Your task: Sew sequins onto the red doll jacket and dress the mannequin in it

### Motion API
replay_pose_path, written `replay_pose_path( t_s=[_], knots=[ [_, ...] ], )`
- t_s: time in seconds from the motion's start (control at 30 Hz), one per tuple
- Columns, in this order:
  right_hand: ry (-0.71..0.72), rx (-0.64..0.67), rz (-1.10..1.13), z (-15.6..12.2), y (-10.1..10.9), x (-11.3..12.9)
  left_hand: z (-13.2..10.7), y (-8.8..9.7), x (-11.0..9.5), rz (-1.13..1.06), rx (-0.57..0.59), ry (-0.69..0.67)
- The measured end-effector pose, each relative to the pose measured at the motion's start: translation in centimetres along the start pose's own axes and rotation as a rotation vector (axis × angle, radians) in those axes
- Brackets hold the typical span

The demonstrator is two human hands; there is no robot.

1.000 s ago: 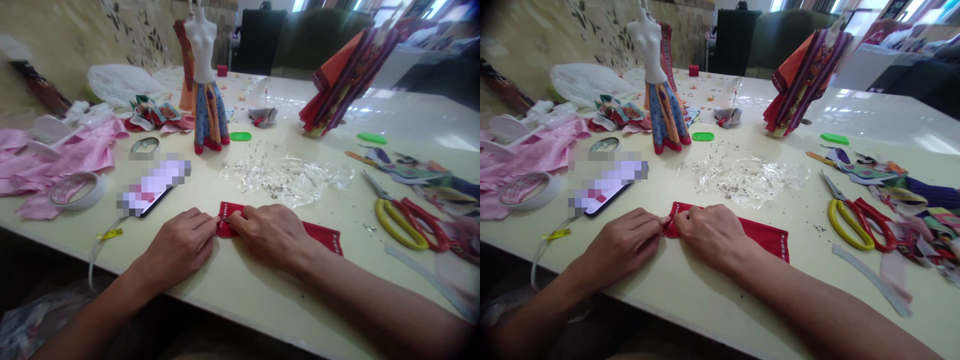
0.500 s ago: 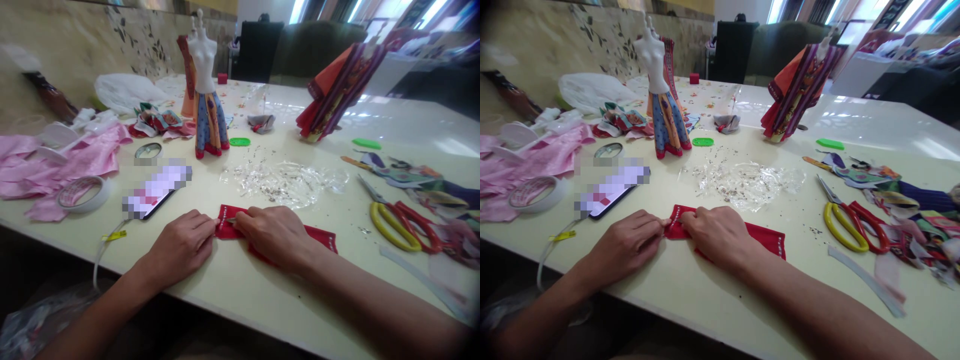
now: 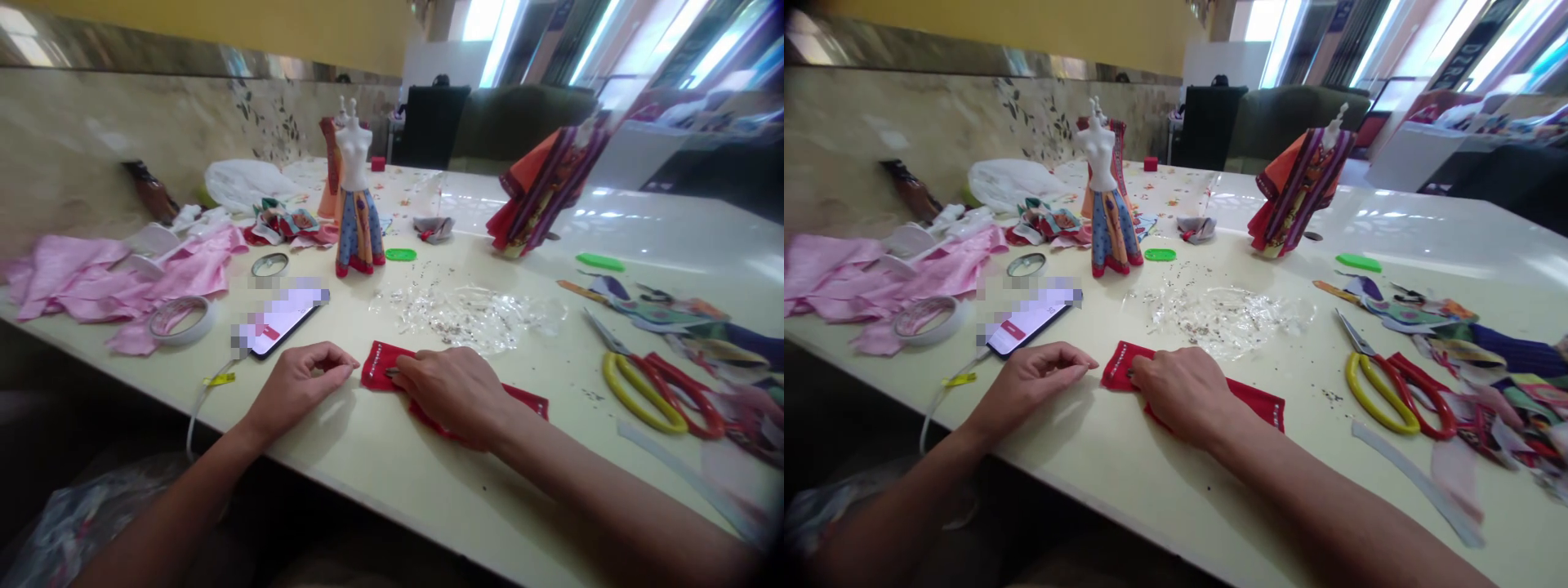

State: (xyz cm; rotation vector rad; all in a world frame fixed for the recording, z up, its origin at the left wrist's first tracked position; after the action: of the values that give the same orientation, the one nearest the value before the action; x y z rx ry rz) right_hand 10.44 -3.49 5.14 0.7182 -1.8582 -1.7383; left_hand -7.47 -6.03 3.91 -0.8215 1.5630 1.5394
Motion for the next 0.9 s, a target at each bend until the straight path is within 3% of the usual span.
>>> replay_pose_path(
  t_s=[0.13, 0.5, 0.9],
  knots=[
    [0.008, -0.080, -0.013, -0.2, 0.4, -0.2, 0.2, 0.4, 1.2, -0.258, -0.020, 0.128],
    [-0.063, -0.174, -0.016, -0.3, 1.6, -0.4, 0.5, -0.1, 2.1, -0.627, 0.027, 0.205],
    [-0.024, -0.292, 0.163, -0.6, 1.7, 0.6, 0.4, -0.6, 2.1, -0.755, 0.069, 0.278]
  ],
)
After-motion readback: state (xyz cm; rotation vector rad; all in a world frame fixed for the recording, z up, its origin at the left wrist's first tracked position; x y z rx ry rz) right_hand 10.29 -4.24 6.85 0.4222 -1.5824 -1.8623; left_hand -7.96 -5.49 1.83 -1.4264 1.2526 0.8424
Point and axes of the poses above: each hand's wrist, its own z-axis towards the middle knuckle, its own y-axis out of the back of the hand, x = y × z, the point moved 6 cm from there along z, towards the middle knuckle, and after that the axes turned 2 degrees about z, right-handed, at the moved point
